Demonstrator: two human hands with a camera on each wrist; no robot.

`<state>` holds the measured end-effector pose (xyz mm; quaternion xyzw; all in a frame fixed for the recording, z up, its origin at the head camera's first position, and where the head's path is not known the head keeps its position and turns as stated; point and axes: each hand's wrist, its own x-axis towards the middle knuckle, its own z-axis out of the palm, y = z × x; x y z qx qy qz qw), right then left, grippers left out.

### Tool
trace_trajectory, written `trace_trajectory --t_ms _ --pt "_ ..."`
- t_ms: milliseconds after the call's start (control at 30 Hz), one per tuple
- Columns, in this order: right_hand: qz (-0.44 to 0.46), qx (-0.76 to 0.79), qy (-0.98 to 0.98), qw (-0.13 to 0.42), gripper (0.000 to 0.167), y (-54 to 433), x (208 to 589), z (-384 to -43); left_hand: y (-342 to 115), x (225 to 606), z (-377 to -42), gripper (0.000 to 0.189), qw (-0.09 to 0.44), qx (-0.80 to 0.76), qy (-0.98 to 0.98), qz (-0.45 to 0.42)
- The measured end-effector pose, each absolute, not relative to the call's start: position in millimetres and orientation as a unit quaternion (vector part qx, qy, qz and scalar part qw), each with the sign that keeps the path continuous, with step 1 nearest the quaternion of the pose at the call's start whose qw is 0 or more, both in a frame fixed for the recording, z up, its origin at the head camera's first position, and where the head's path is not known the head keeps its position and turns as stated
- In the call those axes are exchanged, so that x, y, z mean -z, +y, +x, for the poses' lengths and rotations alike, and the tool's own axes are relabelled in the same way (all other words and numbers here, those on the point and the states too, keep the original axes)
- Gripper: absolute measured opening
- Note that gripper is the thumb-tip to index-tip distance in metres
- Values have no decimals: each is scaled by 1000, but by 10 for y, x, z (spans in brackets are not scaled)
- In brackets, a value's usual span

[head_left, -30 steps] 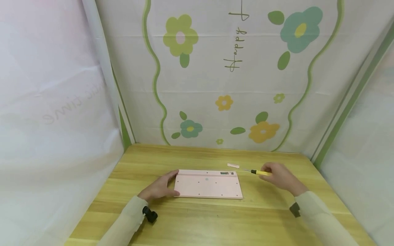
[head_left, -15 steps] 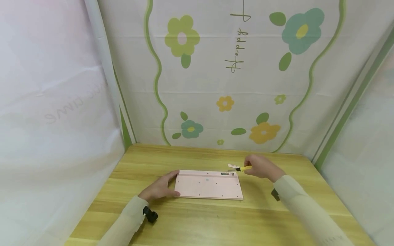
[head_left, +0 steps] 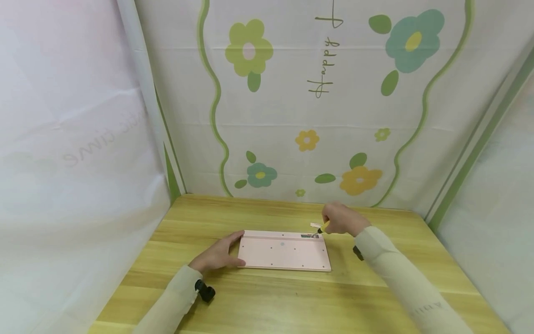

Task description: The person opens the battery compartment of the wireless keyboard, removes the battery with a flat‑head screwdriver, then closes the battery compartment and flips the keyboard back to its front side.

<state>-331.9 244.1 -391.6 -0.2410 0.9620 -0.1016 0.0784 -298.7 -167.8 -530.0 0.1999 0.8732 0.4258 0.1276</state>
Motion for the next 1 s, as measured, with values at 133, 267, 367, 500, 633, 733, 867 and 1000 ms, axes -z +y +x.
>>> trace_trajectory --t_ms 133,267,367,500,633,733,867,1000 --pt "-241 94 962 82 54 2377 3895 -3336 -1683 5296 -2979 104 128 -430 871 201" --pt "-239 86 964 85 60 2279 3859 -3338 -1684 5293 -2980 104 128 -428 872 202" --pt "-231 68 967 87 65 2199 3843 -3359 -1682 5292 -2984 104 129 -428 871 202" --pt "-216 52 971 94 63 2116 3829 -3372 -1679 5279 -2980 104 130 -430 870 201" --pt "-215 63 970 97 58 2138 3830 -3365 -1669 5268 -2974 104 131 -432 870 199" --pt "-226 87 966 92 57 2242 3882 -3400 -1667 5270 -2969 104 131 -431 871 196" --pt "-240 129 958 94 53 2450 3965 -3481 -1666 5272 -2965 103 130 -426 875 192" --pt "-235 179 949 114 37 2678 4024 -3541 -1663 5264 -2963 103 132 -421 877 191"
